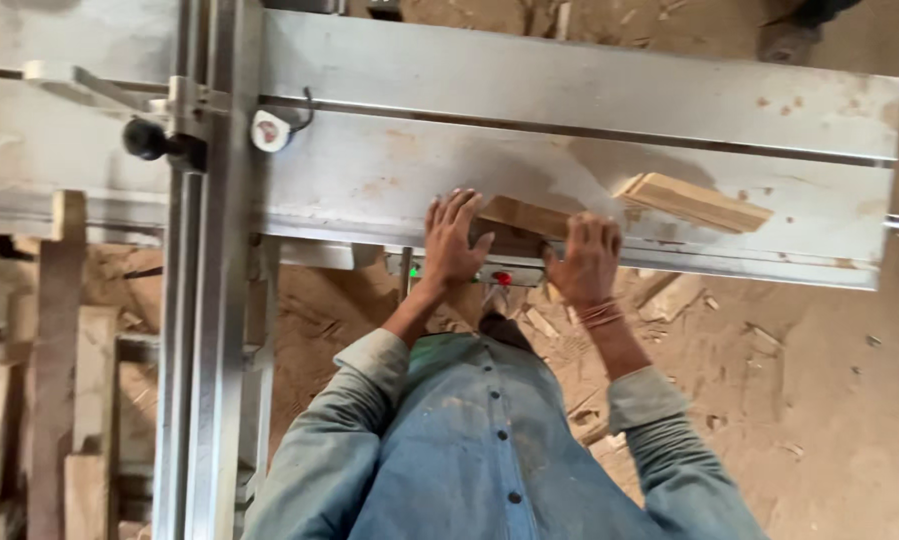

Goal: The person uses a table saw to cut multiple wooden planks into smaller pieces. They position each plank against the fence, push it through the blade, and collect the cut pieces on the table.

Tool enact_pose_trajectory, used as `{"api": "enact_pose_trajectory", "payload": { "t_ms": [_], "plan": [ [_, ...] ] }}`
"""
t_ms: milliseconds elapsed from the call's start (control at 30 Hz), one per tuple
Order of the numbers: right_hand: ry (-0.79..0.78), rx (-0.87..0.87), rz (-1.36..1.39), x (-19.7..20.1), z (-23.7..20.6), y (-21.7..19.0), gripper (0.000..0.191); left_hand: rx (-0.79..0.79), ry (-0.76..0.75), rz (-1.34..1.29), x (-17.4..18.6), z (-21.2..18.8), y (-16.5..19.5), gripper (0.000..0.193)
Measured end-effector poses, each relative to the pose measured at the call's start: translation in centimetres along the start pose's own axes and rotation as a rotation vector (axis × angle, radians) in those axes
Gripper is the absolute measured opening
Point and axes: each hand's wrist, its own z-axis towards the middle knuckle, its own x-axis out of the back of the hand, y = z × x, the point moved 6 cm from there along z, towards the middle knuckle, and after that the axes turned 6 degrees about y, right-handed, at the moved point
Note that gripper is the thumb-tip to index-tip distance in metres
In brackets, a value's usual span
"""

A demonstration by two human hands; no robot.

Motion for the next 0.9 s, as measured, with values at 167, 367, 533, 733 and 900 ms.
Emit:
{"api": "enact_pose_trajectory", "payload": {
  "t_ms": [167,367,533,733,900],
  "plan": [
    [-0.053,0.108,0.366,0.7,2.7,1.6,0.058,-0.182,0.084,0.081,-0.6,-2.1,1.8,0.076],
    [-0.013,0.245,0.353,1.2,4.1,4.1,0.054,-0.302,0.065,0.164,-4.7,-0.7,4.3,0.074],
    [0.153,0.055,0.335,3.8,2.3,10.9,0.045,-0.252,0.146,0.176,-6.2,2.0,5.5,0.075],
    [0.088,0.077,0.125,6.9,2.6,21.0,0.057,-0.228,-0.031,0.276,-8.2,3.6,5.6,0.054],
    [-0.311,0.165,0.034,4.2,5.9,23.1,0.066,-0.209,0.022,0.335,-7.1,5.6,5.0,0.058]
  ]
}}
